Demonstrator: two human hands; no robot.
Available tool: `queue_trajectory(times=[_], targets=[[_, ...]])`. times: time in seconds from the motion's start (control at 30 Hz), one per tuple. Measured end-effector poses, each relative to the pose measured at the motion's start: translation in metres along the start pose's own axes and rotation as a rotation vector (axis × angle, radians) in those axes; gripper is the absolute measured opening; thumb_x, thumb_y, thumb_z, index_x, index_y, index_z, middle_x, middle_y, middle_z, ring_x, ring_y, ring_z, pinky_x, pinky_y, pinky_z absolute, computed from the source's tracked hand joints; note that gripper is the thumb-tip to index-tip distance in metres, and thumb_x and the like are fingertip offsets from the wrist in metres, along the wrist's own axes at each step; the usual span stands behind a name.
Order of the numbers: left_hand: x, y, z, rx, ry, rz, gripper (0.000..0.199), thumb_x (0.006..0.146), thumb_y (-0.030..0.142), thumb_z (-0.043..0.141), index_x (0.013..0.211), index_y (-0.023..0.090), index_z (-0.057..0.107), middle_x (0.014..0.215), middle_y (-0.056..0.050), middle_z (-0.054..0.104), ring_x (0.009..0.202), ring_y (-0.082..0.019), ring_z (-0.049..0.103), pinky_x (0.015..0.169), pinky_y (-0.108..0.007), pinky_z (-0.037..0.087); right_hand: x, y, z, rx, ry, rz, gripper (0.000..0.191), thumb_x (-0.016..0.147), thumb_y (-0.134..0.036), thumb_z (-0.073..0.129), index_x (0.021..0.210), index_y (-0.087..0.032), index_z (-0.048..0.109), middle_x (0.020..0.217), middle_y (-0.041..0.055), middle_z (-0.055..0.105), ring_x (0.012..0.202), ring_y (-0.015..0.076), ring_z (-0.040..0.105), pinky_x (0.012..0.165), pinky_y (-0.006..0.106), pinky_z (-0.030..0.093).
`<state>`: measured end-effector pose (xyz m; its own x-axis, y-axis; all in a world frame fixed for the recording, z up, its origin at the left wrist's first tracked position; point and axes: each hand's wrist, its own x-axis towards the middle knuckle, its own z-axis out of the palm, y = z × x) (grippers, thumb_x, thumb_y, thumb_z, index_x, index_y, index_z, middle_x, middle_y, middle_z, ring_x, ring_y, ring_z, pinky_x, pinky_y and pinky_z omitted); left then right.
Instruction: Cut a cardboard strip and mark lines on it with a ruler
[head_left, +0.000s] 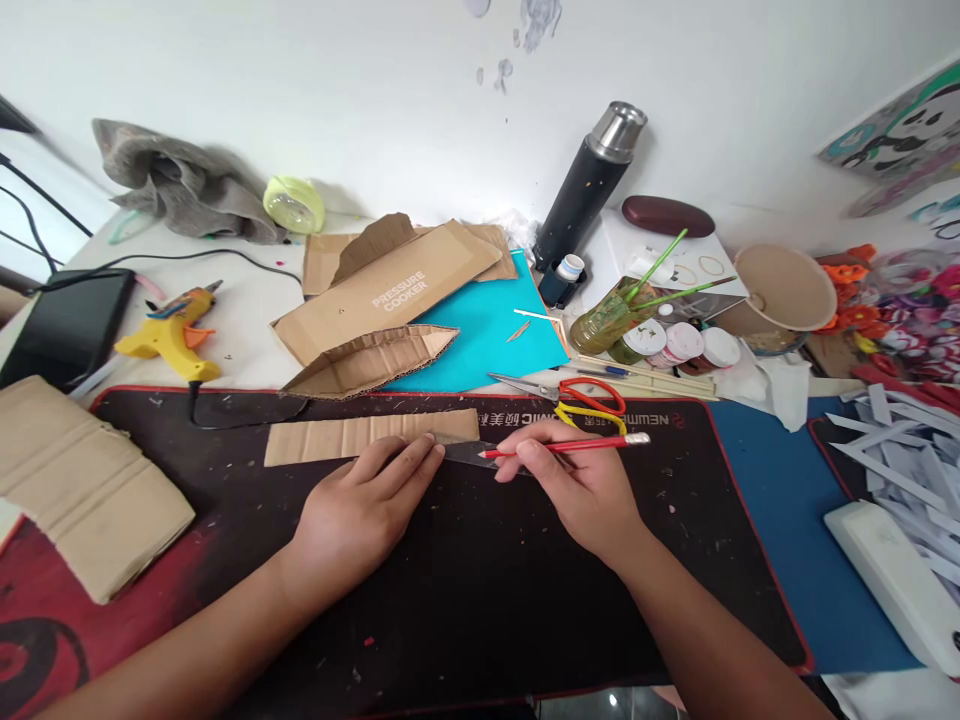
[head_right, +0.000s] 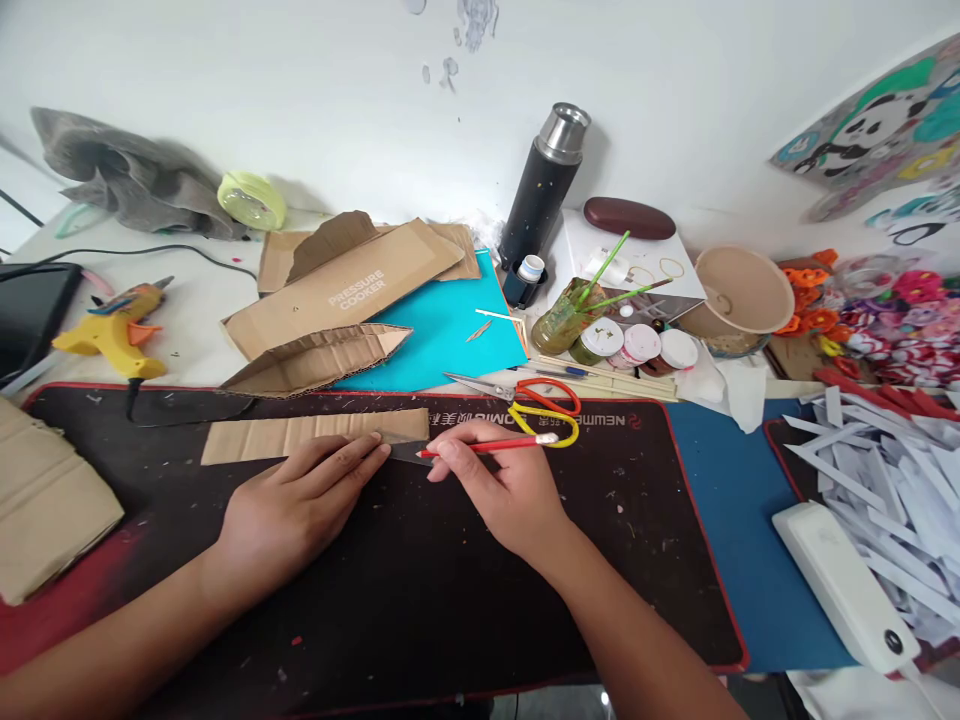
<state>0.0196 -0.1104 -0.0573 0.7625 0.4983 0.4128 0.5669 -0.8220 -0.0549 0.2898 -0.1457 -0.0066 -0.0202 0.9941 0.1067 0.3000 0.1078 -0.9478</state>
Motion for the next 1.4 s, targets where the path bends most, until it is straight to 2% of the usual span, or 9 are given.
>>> queue_trajectory(times=[0.07, 0.17, 0.3, 0.37, 0.57, 0.77, 1.4], targets=[[0.001, 0.0, 0.0, 0.003, 0.009, 0.003, 0.037, 0.109, 0.011, 0.051, 0.138, 0.013, 0.074, 0.132, -0.008, 0.082, 0.111, -0.025, 0.075, 0.078, -0.032, 0.064, 0.007, 0.005, 0.008, 0.07, -0.008, 0.014, 0.033, 0.113, -0.048, 0.063, 0.1, -0.023, 0.08, 0.082, 0.0028, 0.084, 0.086, 0.0217, 0.084, 0.085, 0.036, 0.068], [0.001, 0.001, 0.001, -0.008, 0.02, -0.005, 0.037, 0.108, 0.01, 0.051, 0.137, 0.012, 0.074, 0.13, -0.008, 0.083, 0.11, -0.025, 0.075, 0.078, -0.032, 0.064, 0.016, 0.014, 0.018, 0.125, -0.012, 0.023, 0.043, 0.112, -0.057, 0.062, 0.095, -0.021, 0.079, 0.083, 0.0041, 0.083, 0.084, 0.0206, 0.082, 0.085, 0.035, 0.067], [0.001, 0.002, 0.001, -0.019, 0.023, -0.015, 0.037, 0.109, 0.009, 0.049, 0.135, 0.011, 0.076, 0.13, -0.008, 0.083, 0.11, -0.025, 0.074, 0.082, -0.033, 0.064, 0.024, 0.02, 0.028, 0.149, -0.027, 0.115, 0.049, 0.111, -0.062, 0.06, 0.096, -0.02, 0.079, 0.077, 0.0031, 0.078, 0.066, 0.0164, 0.072, 0.065, 0.029, 0.06], [0.002, 0.002, 0.001, -0.019, 0.028, -0.019, 0.037, 0.11, 0.01, 0.048, 0.134, 0.011, 0.076, 0.13, -0.007, 0.083, 0.11, -0.025, 0.074, 0.08, -0.032, 0.064, 0.027, 0.02, 0.032, 0.144, -0.034, 0.133, 0.05, 0.111, -0.063, 0.059, 0.095, -0.019, 0.078, 0.078, 0.0034, 0.077, 0.065, 0.0153, 0.069, 0.062, 0.028, 0.056], [0.004, 0.003, 0.0, -0.025, 0.03, -0.026, 0.037, 0.111, 0.01, 0.046, 0.132, 0.011, 0.077, 0.127, -0.007, 0.084, 0.108, -0.026, 0.074, 0.078, -0.034, 0.064, 0.032, 0.021, 0.04, 0.094, -0.076, 0.1, 0.05, 0.113, -0.059, 0.057, 0.087, -0.021, 0.076, 0.08, 0.0033, 0.076, 0.067, 0.0155, 0.068, 0.065, 0.03, 0.056], [0.004, 0.003, -0.001, -0.018, 0.021, -0.034, 0.039, 0.111, 0.01, 0.046, 0.133, 0.012, 0.078, 0.13, -0.006, 0.083, 0.107, -0.026, 0.075, 0.076, -0.033, 0.065, 0.034, 0.025, 0.045, 0.019, -0.101, 0.08, 0.045, 0.114, -0.054, 0.056, 0.089, -0.023, 0.075, 0.082, 0.003, 0.076, 0.073, 0.0169, 0.071, 0.068, 0.03, 0.056], [0.005, 0.004, -0.002, -0.009, 0.014, -0.047, 0.038, 0.11, 0.01, 0.048, 0.134, 0.013, 0.077, 0.131, -0.005, 0.083, 0.108, -0.024, 0.077, 0.073, -0.031, 0.066, 0.034, 0.03, 0.046, 0.033, -0.113, 0.094, 0.036, 0.114, -0.046, 0.056, 0.095, -0.023, 0.075, 0.083, 0.0026, 0.077, 0.077, 0.018, 0.072, 0.072, 0.031, 0.058]])
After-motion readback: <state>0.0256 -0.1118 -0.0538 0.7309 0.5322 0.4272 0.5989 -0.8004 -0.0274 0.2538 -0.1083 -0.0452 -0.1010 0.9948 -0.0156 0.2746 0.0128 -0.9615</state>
